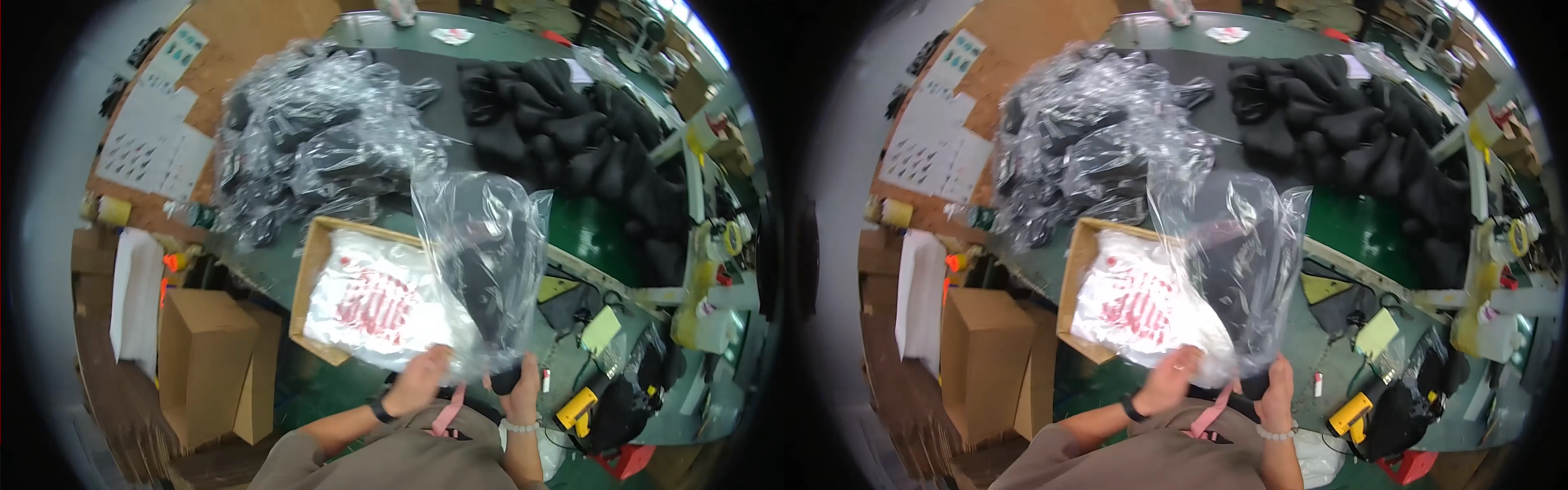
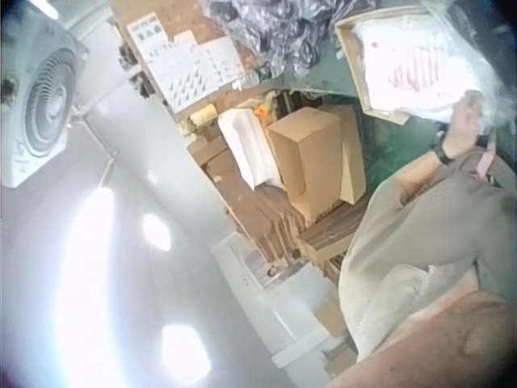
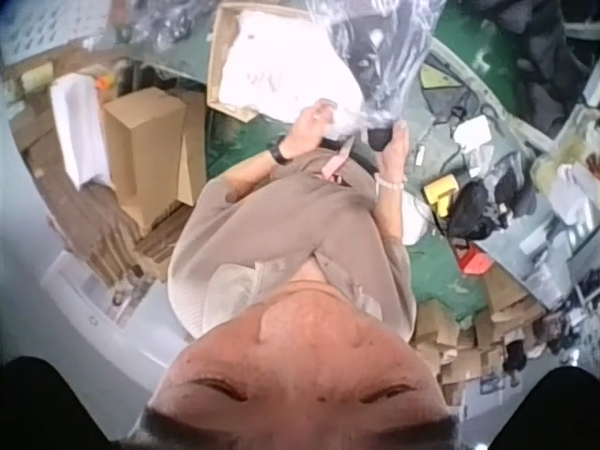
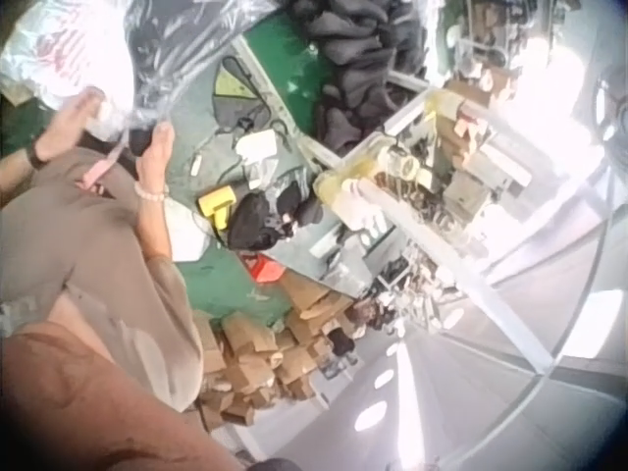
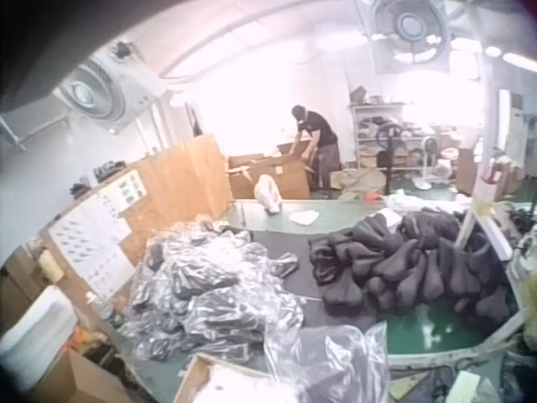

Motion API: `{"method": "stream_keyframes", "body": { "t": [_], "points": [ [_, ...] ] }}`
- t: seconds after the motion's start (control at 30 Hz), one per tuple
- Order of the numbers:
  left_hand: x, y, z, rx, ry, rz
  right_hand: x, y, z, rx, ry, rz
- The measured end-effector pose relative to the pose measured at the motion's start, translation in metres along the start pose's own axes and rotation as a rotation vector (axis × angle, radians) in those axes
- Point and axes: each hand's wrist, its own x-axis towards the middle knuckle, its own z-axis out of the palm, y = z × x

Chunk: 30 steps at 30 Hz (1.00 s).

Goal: Packing bicycle saddles into plastic bags and then placing them into a cardboard box for shipping.

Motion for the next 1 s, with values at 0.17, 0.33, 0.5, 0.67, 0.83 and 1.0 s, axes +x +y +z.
{"method": "stream_keyframes", "body": {
  "t": [0.17, 0.33, 0.5, 0.67, 0.83, 1.0],
  "points": [
    [0.006, 0.035, -0.009, 0.663, -0.365, 0.401, 0.029, -0.025, 0.014, 0.505, 0.081, 0.243],
    [0.02, 0.008, 0.033, 0.223, -0.241, 0.366, 0.039, -0.025, 0.014, 0.008, 0.066, -0.022],
    [0.107, 0.023, 0.022, -0.105, -0.216, -0.353, 0.046, -0.009, 0.019, -0.395, -0.21, -0.009],
    [0.193, 0.129, -0.088, -0.412, 0.38, 0.262, 0.089, -0.061, 0.01, -0.696, -0.293, -0.431],
    [0.287, 0.154, -0.125, -0.497, 0.467, 0.336, 0.159, -0.061, -0.103, -0.671, 0.191, -0.269],
    [0.249, 0.026, -0.024, 1.1, 0.116, 0.642, 0.279, -0.135, -0.225, 0.19, 0.605, -0.296]
  ]
}}
